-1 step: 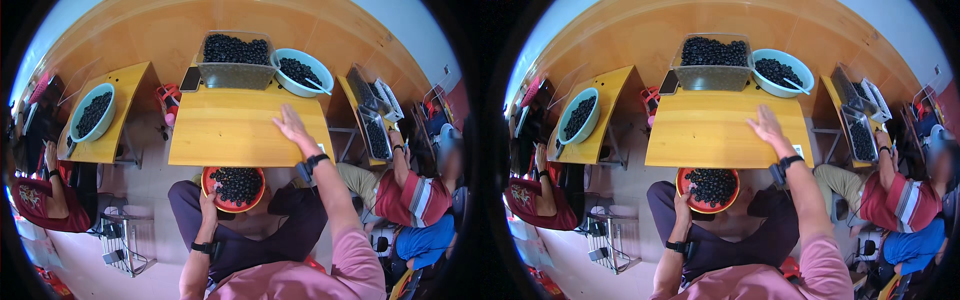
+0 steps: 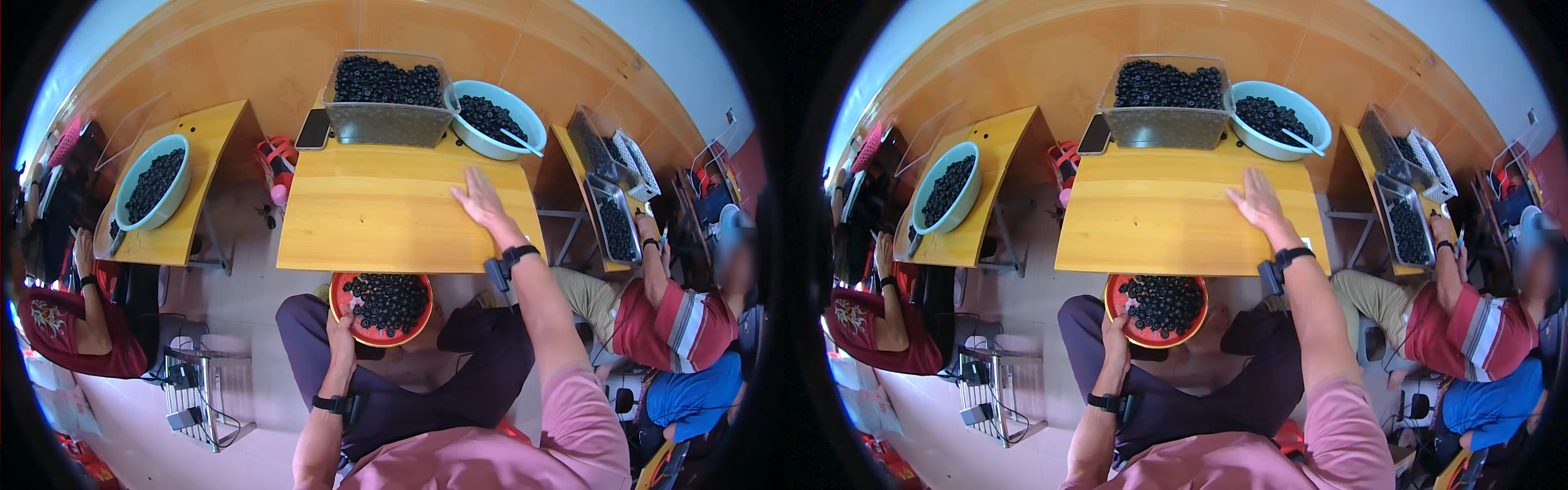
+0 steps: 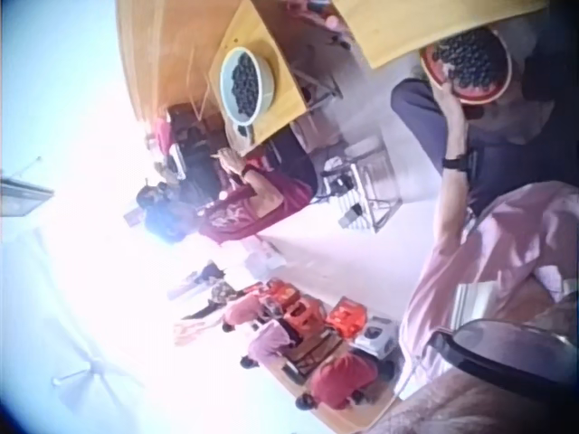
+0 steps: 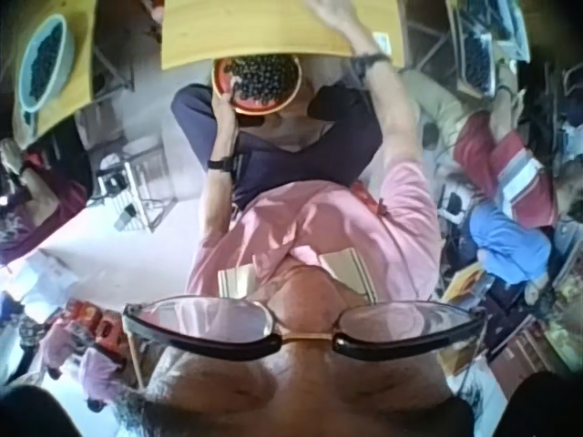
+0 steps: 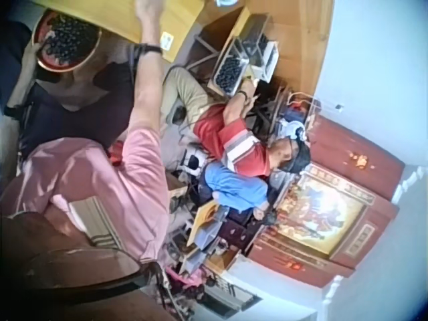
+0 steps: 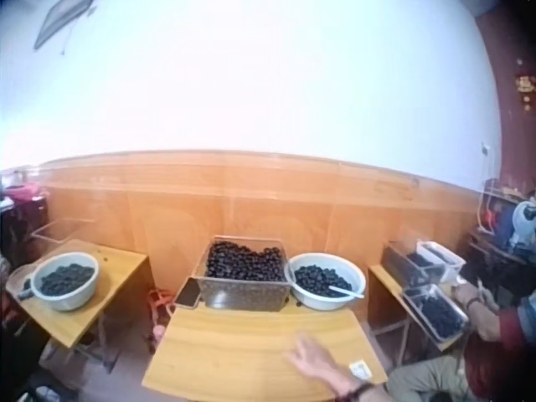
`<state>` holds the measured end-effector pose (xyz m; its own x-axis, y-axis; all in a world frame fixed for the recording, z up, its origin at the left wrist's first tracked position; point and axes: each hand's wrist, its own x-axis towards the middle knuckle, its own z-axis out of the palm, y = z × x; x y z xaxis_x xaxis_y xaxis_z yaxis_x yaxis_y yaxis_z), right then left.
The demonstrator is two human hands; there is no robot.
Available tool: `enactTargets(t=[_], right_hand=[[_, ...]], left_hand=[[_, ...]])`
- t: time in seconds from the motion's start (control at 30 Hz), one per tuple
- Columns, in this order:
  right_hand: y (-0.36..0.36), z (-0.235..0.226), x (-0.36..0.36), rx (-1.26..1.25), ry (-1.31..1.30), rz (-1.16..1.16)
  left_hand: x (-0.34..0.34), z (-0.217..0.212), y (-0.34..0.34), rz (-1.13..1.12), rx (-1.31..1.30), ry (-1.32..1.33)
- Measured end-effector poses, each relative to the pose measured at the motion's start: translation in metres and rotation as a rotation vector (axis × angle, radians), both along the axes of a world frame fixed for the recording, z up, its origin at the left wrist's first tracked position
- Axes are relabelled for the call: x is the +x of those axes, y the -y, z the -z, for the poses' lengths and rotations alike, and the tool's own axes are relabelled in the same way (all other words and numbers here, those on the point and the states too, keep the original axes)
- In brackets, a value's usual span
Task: Sorting and peeling black seeds at a production workstation.
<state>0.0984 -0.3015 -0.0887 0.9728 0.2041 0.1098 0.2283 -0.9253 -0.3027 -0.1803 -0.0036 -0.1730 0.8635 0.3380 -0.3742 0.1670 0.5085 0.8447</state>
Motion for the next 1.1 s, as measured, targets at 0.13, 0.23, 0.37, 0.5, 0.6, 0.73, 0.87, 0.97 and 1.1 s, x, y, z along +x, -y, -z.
enactTargets(t=[0.13,0.23,0.37,0.5,0.6,0.73,0.87,0.97,1.1], right_hand=[[-0.038,-0.001,-0.001,-0.008,-0.022,-0.099],[-0.088,0.022,-0.055,0.011,0.145,-0.47],[-0.136,-0.003,-0.162,0.083,0.158,-0.718],[-0.144,-0.019,-0.205,0.221,0.052,-0.89],[-0.124,-0.021,-0.197,0.261,0.117,-0.781],[-0.065,-0.01,-0.164,0.041,0.241,-0.253],[-0.084,-0.006,-0.199,0.052,0.191,-0.508],[-0.116,-0.018,-0.216,0.208,-0.011,-0.921],[-0.101,-0.012,-0.136,0.243,0.178,-0.602]], left_hand=[[-0.003,0.002,-0.003,-0.031,0.033,-0.018],[0.0,0.004,-0.002,-0.034,0.0,0.009],[0.004,0.003,0.002,-0.028,-0.018,0.044],[0.002,-0.004,0.004,-0.018,-0.001,0.011],[-0.002,0.01,0.003,-0.009,-0.026,0.054],[-0.006,0.017,0.008,-0.011,0.025,0.022],[-0.006,0.014,0.016,0.027,0.051,-0.041],[-0.01,0.0,0.016,0.023,0.042,-0.018],[-0.02,0.011,-0.006,-0.041,-0.017,-0.01]])
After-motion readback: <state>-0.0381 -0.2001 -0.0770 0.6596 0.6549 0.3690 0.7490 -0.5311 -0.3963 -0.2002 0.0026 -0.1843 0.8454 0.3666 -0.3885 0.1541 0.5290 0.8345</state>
